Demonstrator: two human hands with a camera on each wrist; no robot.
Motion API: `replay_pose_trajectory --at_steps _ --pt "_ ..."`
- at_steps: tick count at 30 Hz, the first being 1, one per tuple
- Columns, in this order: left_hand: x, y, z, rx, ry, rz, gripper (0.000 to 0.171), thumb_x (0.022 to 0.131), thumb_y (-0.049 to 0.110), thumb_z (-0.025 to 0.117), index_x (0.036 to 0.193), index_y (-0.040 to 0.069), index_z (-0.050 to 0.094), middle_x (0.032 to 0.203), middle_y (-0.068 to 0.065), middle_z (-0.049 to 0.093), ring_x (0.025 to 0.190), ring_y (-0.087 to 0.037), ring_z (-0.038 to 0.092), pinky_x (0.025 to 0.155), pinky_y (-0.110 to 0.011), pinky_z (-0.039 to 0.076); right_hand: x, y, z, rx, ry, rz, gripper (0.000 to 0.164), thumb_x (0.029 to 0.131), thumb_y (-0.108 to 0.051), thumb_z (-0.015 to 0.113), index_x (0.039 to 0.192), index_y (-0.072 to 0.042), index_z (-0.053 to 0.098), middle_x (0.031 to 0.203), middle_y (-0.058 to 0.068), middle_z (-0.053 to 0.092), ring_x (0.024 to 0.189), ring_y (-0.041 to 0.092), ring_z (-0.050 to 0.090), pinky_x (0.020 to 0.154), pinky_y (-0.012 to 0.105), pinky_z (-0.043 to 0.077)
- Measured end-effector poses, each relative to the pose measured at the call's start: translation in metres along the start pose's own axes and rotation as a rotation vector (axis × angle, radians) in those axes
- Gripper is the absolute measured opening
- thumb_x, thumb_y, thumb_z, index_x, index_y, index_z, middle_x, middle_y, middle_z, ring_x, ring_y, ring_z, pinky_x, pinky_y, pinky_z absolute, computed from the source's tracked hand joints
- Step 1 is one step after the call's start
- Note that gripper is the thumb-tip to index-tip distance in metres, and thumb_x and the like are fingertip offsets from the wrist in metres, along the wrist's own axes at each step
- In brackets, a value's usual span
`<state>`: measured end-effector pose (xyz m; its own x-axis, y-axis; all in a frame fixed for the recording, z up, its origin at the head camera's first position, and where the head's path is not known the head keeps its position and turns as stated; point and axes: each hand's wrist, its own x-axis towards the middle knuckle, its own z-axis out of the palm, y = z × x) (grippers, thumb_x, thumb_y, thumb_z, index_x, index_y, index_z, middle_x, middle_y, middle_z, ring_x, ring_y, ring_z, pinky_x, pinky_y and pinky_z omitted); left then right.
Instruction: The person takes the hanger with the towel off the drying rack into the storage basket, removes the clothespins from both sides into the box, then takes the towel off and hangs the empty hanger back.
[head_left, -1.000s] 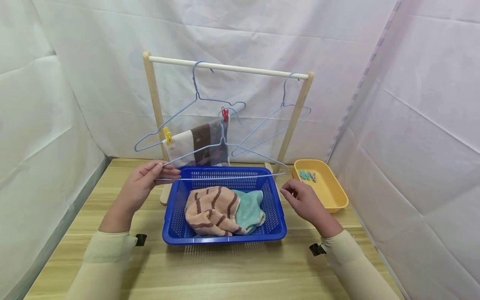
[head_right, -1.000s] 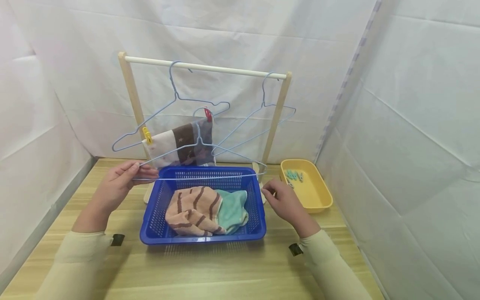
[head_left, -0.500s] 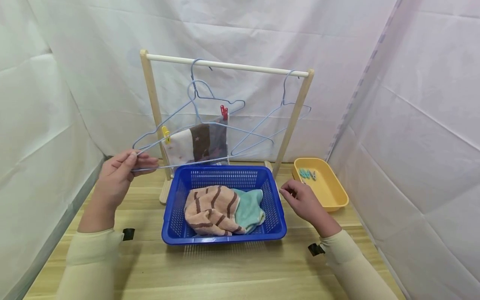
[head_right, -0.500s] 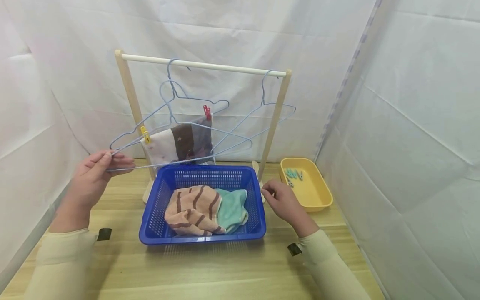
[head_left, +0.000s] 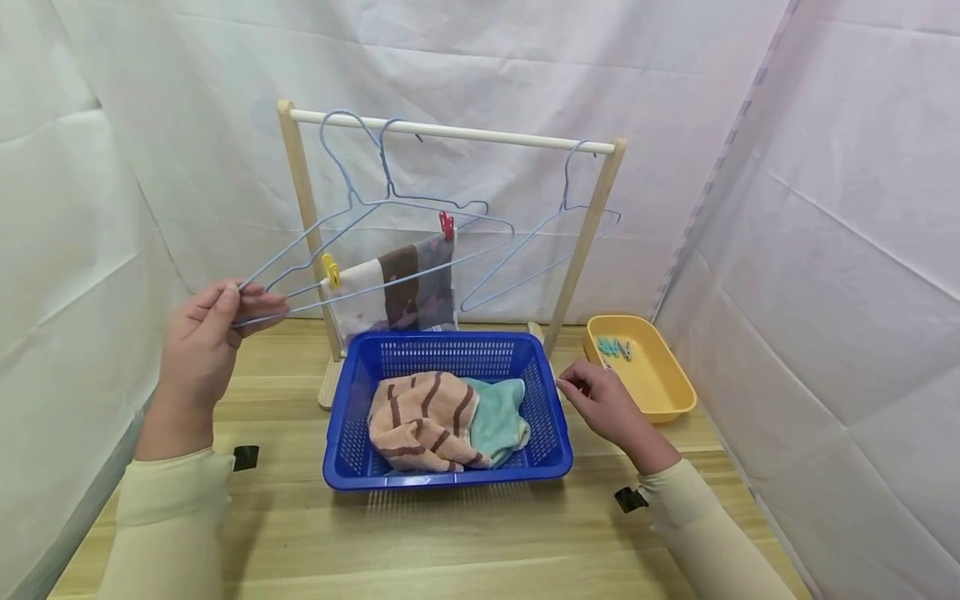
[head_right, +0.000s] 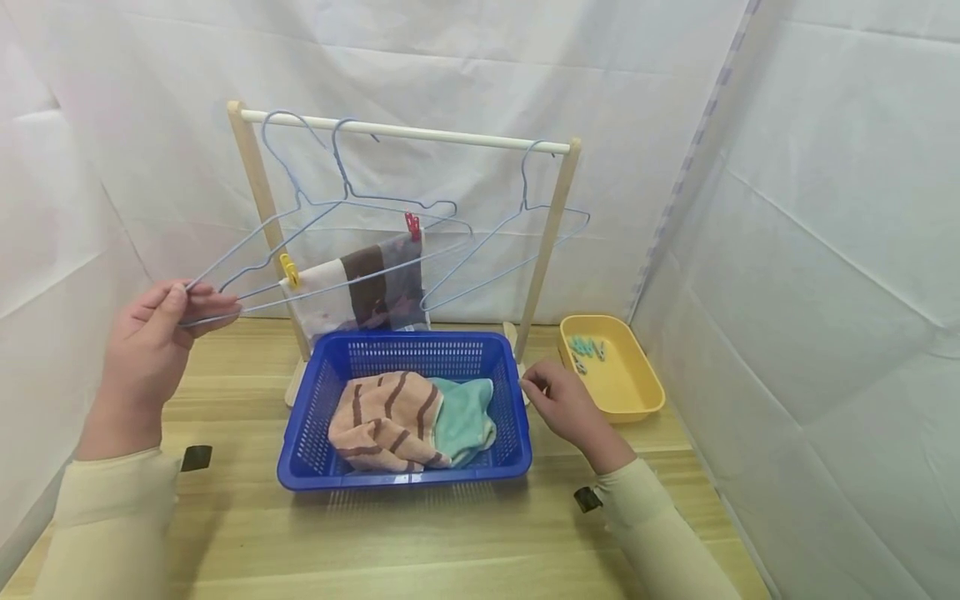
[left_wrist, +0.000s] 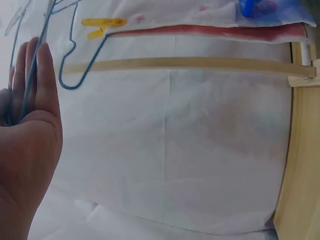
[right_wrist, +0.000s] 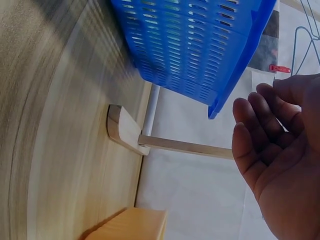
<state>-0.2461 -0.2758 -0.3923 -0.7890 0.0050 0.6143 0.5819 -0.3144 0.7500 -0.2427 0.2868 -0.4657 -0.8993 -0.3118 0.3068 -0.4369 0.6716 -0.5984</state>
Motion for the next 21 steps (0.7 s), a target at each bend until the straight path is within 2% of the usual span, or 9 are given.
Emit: replay_pose_trajectory --at_steps 7,11,18,21 --pt "0.016 0.003 0.022 0.058 0.043 0.002 0.042 0.118 0.015 0.053 0.127 -0.026 0.060 0.110 -0.016 0.083 0.105 -0.022 0.082 0.096 -0.033 0.065 -0.002 0.002 0.003 0.021 -0.016 0.050 0.006 0.111 -0.015 0.071 0.107 -0.016 0.076 0.091 -0.003 0.068 0.078 0.020 0.059 0.064 0.029 0.054" --pt "0.029 0.001 0.035 0.142 0.058 0.006 0.039 0.118 0.019 0.054 0.125 -0.017 0.068 0.109 -0.012 0.084 0.103 -0.020 0.082 0.095 -0.029 0.065 -0.002 0.000 0.004 0.025 -0.017 0.048 0.006 0.111 -0.015 0.071 0.107 -0.016 0.075 0.091 -0.003 0.068 0.077 0.021 0.059 0.063 0.030 0.054" --pt "0.051 -0.003 0.064 0.213 0.050 0.019 0.038 0.118 0.020 0.053 0.122 -0.014 0.071 0.107 -0.013 0.083 0.100 -0.019 0.083 0.094 -0.029 0.065 -0.003 0.003 0.004 0.018 -0.012 0.051 0.007 0.111 -0.015 0.072 0.107 -0.011 0.076 0.090 0.001 0.070 0.075 0.021 0.059 0.062 0.029 0.053" --pt "0.058 -0.007 0.077 0.290 0.035 -0.005 0.035 0.119 0.022 0.051 0.123 -0.006 0.073 0.109 -0.011 0.083 0.101 -0.017 0.082 0.093 -0.027 0.065 -0.005 0.006 0.004 0.017 -0.007 0.050 0.008 0.111 -0.015 0.072 0.108 -0.009 0.076 0.091 0.005 0.071 0.076 0.020 0.059 0.063 0.029 0.053"
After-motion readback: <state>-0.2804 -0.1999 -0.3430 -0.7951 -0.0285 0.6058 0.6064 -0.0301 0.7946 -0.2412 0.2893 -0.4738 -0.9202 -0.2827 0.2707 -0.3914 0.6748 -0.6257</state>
